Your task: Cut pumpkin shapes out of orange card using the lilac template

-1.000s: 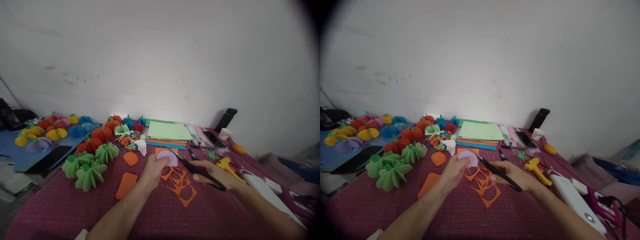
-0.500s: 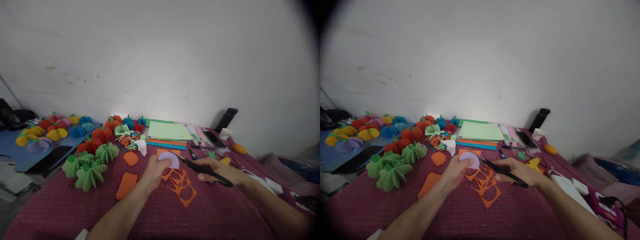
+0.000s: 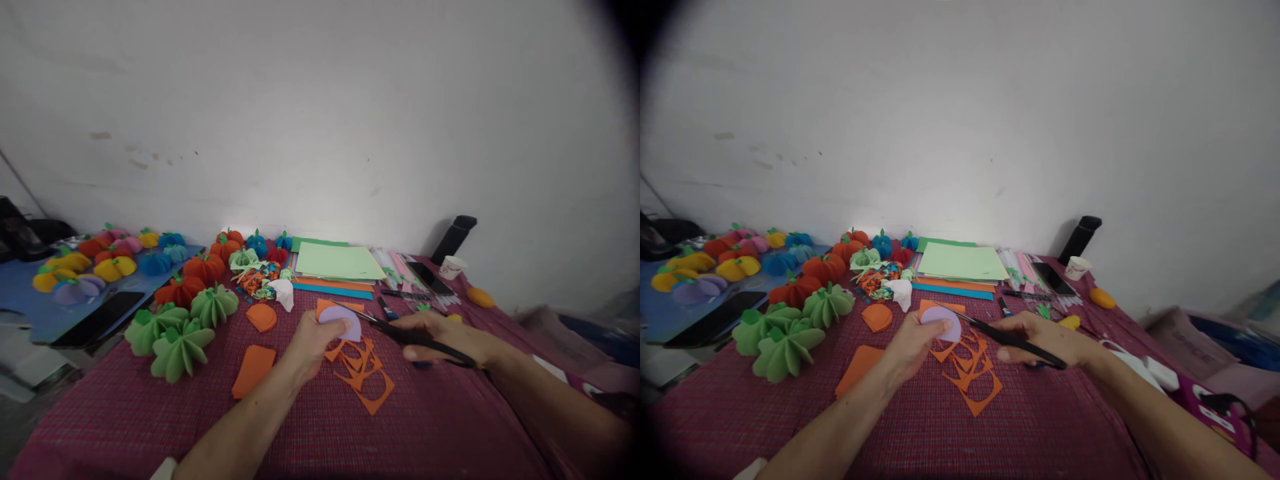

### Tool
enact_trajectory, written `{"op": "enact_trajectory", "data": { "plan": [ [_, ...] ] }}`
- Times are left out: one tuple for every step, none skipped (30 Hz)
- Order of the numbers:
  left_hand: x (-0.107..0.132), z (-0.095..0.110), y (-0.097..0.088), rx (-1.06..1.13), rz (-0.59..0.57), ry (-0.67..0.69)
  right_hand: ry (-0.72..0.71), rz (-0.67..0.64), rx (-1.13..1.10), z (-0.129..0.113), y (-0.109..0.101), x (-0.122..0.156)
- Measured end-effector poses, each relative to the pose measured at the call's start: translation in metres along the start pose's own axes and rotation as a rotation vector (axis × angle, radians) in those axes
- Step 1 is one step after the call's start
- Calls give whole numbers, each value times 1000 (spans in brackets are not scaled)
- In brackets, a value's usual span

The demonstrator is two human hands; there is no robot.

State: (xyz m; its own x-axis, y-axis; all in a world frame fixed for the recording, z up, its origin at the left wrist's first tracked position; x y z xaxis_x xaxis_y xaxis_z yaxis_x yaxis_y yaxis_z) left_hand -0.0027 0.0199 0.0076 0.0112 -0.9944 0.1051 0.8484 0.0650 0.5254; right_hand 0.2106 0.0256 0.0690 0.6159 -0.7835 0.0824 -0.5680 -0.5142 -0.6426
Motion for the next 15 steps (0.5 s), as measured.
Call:
{"op": "enact_trajectory", "data": {
  "plan": [
    [0,-1,0,-3,-2,-2,11,-1,-6,1,0,0],
    [-1,-1,-1,-6,-4,-4,13,-6,-13,1,-1,0],
    [-1,-2,-1,-9,-6,-5,14,-11,-19,0,-1,0],
    [-1,-2,-1,-14,-8,-5,17,-17,-22,-1,-2,0],
    [-1,-3,-1,-20,-8,-8,23,-25,-23,-3,-3,0],
    [-1,-3,-1,-30,-5,-11,34,-37,-21,-5,-4,1],
    [-2,-4,-1,-42,-2,-14,48,-47,-17,-6,-5,1],
    [-2,-4,-2,-56,0,-16,62,-53,-11,-8,-6,1],
    [-2,-4,-2,-69,0,-19,71,-53,-4,-10,-7,2],
    [-2,-4,-2,-82,-2,-22,74,-51,2,-11,-8,2],
    [-2,-5,-2,-93,-5,-25,72,-48,9,-12,-10,3],
    [-3,-5,-2,-100,-9,-29,67,-47,16,-12,-11,3],
    [-3,-5,-2,-103,-12,-34,60,-48,23,-12,-12,4],
    [-3,-6,-2,-105,-14,-36,55,-41,29,-12,-13,4],
    [-3,-6,-2,-103,-17,-39,53,-28,35,-11,-14,4]
  ]
}}
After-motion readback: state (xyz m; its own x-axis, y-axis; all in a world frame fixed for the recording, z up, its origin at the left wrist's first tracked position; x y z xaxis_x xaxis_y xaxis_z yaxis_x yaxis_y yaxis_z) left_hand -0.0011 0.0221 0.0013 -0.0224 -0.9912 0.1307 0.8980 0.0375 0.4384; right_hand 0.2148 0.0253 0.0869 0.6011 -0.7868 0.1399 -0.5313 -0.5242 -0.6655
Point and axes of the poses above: each hand's wrist, its own x-axis away from the middle knuckle, its own y-axis out of the palm, z = x × y, the point moved 2 cm from there along -x, towards the middle knuckle, and after that the axes turned 14 degrees about z, right-handed, at the moved point
